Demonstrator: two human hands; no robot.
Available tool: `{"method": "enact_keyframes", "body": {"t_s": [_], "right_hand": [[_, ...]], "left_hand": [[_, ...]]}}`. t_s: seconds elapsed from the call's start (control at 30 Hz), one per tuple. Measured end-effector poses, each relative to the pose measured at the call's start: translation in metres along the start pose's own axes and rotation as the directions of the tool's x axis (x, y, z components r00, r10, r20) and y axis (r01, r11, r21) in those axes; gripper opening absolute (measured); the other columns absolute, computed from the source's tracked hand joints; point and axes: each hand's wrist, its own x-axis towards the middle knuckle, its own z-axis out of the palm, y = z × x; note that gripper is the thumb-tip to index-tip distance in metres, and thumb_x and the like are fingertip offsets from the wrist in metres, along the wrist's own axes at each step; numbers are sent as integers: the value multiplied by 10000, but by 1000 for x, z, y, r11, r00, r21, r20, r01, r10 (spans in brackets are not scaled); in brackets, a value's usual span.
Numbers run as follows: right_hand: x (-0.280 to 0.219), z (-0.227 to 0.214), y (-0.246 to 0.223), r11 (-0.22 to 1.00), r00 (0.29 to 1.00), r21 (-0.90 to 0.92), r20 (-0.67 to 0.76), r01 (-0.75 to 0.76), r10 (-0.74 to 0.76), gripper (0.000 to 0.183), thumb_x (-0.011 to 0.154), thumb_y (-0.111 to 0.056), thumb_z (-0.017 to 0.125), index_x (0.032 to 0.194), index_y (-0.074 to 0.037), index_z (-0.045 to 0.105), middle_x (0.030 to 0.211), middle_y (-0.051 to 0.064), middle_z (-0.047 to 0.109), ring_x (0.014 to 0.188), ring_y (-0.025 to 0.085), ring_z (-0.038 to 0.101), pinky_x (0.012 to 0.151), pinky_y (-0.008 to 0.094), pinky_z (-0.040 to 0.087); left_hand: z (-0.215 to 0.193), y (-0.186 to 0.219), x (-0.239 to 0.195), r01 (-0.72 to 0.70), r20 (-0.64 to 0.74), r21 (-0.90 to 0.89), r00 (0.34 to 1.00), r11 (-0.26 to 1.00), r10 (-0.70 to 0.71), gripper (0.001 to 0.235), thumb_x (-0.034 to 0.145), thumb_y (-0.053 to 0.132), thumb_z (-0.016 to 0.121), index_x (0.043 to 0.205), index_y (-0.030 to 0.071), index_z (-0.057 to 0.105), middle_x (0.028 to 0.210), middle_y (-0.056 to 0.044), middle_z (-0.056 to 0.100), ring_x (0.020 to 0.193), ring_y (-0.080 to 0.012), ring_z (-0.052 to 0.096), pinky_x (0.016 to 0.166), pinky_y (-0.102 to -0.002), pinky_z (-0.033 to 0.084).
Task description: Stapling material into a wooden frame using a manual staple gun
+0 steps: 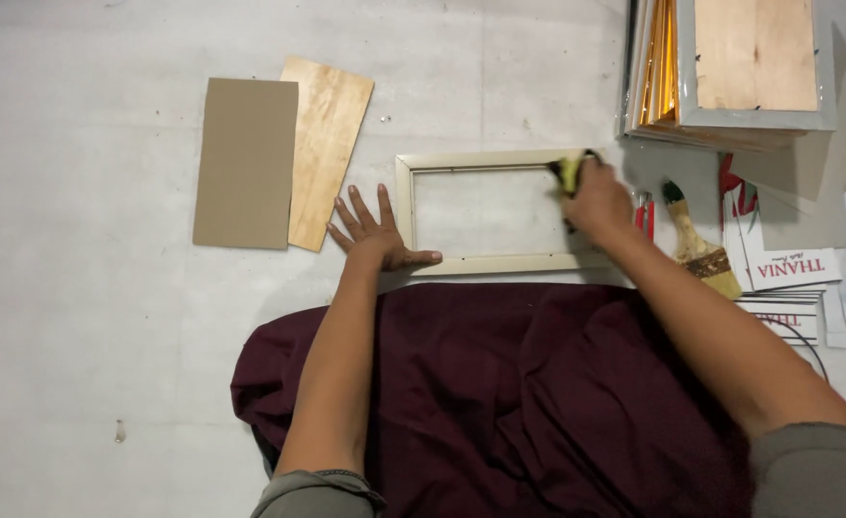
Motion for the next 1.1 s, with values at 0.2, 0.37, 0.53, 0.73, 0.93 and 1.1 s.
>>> {"method": "enact_keyframes", "body": {"t_s": [0.2, 0.37, 0.53, 0.73, 0.93, 1.1], "right_hand": [[22, 30, -5, 987, 997, 157, -71, -31, 43, 542, 830, -341, 745, 1158, 28, 523, 1053, 331, 646, 953, 591, 686, 773, 666, 557], [-50, 4, -168, 937, 988, 334, 78, 99, -132, 465, 838, -225, 684, 1190, 35, 523, 1127, 343, 648, 1051, 594, 658, 888, 691, 529], [-59, 61, -189, 866, 876, 185, 48, 465, -481, 573, 772, -25, 723, 1272, 15, 445, 1137, 280, 568, 865, 540, 709, 740, 584, 632], [-54, -14, -83, 936, 929, 139, 137, 325, -343, 467, 800, -108, 725, 1216, -36, 524, 1223, 283, 561, 952, 601, 677, 818, 672, 553], [-41, -30, 18, 958, 979, -203, 67, 202, -192, 470, 767, -108, 729, 1203, -44, 565, 1103, 278, 644, 891, 568, 716, 753, 620, 575], [-66, -11, -51, 955, 939, -63, 211, 290, -271, 358, 784, -95, 714, 1131, -19, 668, 1055, 266, 716, 959, 501, 737, 817, 586, 593]], "left_hand": [[1, 0, 5, -1, 13, -17, 1000, 1000, 1, 1596, 616, 874, 767, 1598, 228, -312, 1619, -187, -409, 1446, -464, -404, 1090, -740, -223], [7, -1, 9, -7, -4, -14, 1000, 1000, 7, 1616, 596, 842, 809, 1601, 238, -303, 1622, -180, -403, 1457, -466, -385, 1102, -745, -212], [36, -17, 59, 63, -110, 62, 992, 996, -56, 1620, 599, 741, 893, 1524, 361, -381, 1531, -157, -506, 1386, -490, -443, 1055, -798, -218], [1, 4, -1, 22, 4, -4, 1000, 1000, -22, 1661, 553, 824, 854, 1595, 271, -315, 1630, -141, -407, 1468, -427, -390, 1114, -717, -229], [-1, 6, -5, 16, 4, -10, 1000, 1000, -16, 1663, 559, 823, 851, 1600, 240, -308, 1633, -163, -394, 1472, -443, -378, 1115, -726, -211], [2, 6, -1, 35, -18, 21, 999, 999, -35, 1653, 569, 822, 847, 1600, 244, -309, 1637, -162, -386, 1477, -449, -361, 1116, -732, -204]]}}
